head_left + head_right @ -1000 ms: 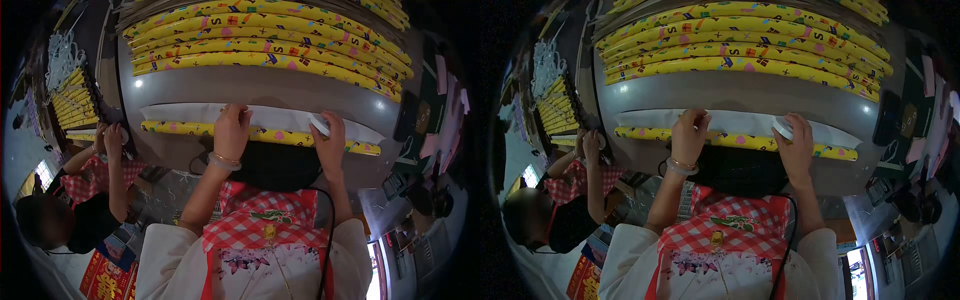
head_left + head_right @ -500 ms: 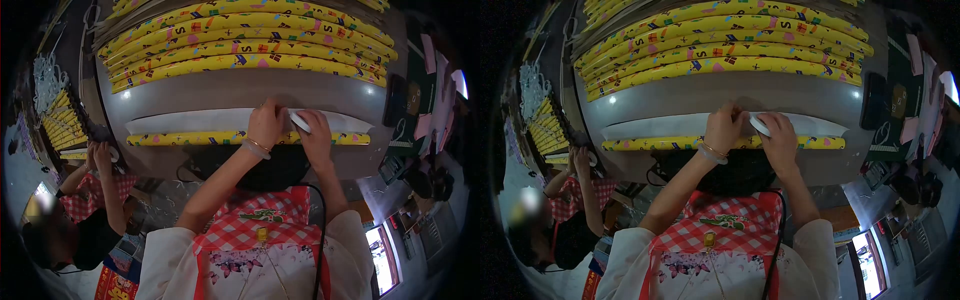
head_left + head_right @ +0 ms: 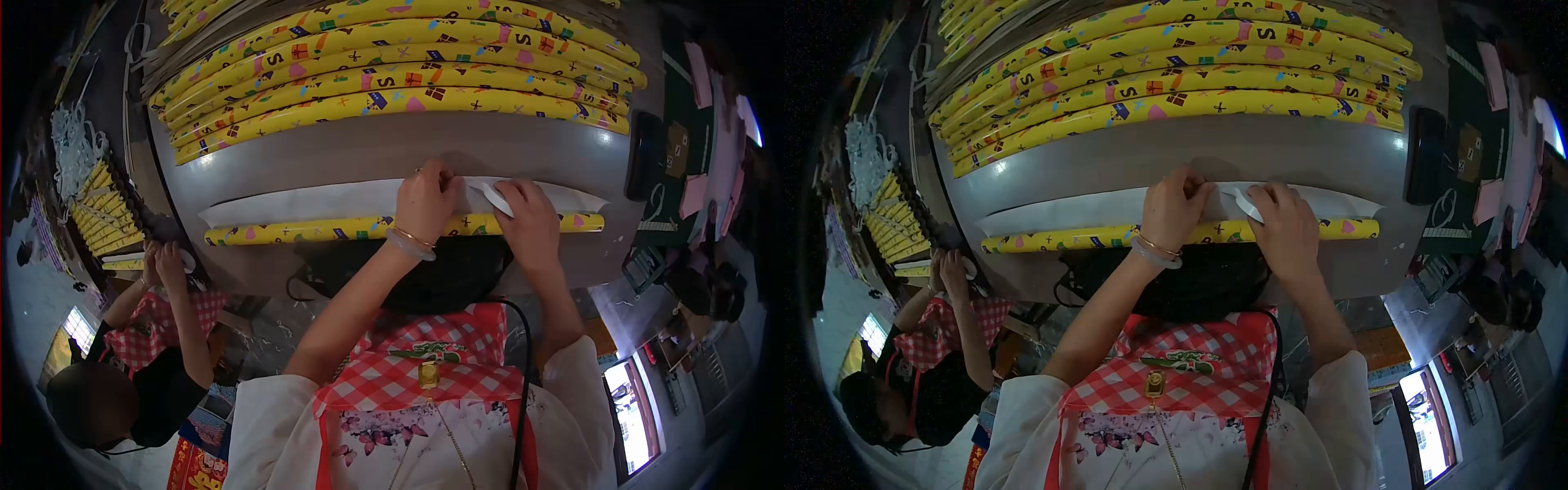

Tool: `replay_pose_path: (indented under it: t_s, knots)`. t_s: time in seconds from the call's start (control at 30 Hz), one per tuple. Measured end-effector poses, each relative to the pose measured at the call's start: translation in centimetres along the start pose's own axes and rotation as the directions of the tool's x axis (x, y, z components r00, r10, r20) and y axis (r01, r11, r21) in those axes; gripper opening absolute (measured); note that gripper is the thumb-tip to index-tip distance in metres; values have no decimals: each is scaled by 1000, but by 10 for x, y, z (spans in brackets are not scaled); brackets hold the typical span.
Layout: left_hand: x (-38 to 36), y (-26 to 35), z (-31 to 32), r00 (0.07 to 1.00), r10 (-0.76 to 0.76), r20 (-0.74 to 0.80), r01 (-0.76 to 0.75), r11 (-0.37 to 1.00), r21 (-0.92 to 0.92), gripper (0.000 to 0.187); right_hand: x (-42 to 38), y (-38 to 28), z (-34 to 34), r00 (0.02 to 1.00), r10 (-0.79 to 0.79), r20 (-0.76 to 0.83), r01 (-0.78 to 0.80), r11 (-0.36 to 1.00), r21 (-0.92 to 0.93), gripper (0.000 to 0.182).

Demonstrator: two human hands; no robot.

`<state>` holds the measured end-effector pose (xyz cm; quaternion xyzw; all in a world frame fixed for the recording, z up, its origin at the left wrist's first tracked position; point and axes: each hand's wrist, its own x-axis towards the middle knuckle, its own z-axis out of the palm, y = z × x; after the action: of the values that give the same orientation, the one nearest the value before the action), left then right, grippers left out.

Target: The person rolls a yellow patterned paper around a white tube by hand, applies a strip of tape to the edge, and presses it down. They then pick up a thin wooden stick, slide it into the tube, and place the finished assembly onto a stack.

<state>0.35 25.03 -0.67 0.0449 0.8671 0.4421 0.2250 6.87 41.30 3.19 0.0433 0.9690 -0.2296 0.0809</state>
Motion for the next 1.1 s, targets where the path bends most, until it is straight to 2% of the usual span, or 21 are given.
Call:
replay_pose_path:
  t_s: [0.2, 0.27, 0.33, 0.37, 0.43, 0.47, 0.57, 0.73, 0.9, 0.97, 1.03, 1.1]
  knots:
    - [-1, 4, 2, 1000, -23, -21, 23, 1000, -2, 21, 2, 0, -4, 999, 18, 28, -16, 999, -49, 39]
    - [-1, 6, 3, 999, -28, -25, 29, 998, 64, 24, 4, 2, -5, 998, 41, 45, -39, 998, -40, 39]
    - [-1, 6, 4, 1000, -19, -24, 20, 998, 56, 22, 4, 7, -2, 1000, -2, 5, 1, 995, 102, 39]
    - [-1, 6, 4, 1000, -12, -22, 13, 999, 50, 20, 3, 7, 0, 1000, -3, 4, 3, 995, 102, 39]
    - [0, 7, 5, 999, -29, -24, 31, 997, 77, 23, 2, 7, 4, 999, 37, -32, -25, 947, 320, 40]
    - [0, 7, 5, 999, -49, -24, 51, 993, 104, 26, 3, 7, 4, 999, 37, -34, -24, 947, 319, 40]
    - [1, 9, 5, 998, -57, -19, 59, 991, 121, 26, 2, 6, 2, 1000, 6, -8, -4, 954, 299, 40]
    - [2, 8, 5, 999, -30, -34, 34, 994, 105, 26, 5, 8, -4, 994, -109, -5, 109, 986, 123, 41]
    - [0, 6, 6, 998, -6, -57, 11, 996, 90, 25, 9, 10, -7, 988, -145, 44, 144, 989, 16, 40]
    - [0, 9, 5, 999, -54, 4, 54, 996, 77, 19, 11, 8, -11, 985, -169, 36, 169, 986, -9, 40]
    - [0, 4, 11, 999, -38, -35, 41, 996, 84, 20, 14, 4, -16, 981, -142, 131, 153, 985, -77, 40]
    - [-5, 4, 11, 997, -61, -56, 65, 996, 69, 15, 16, 2, -18, 979, -136, 153, 150, 985, -84, 40]
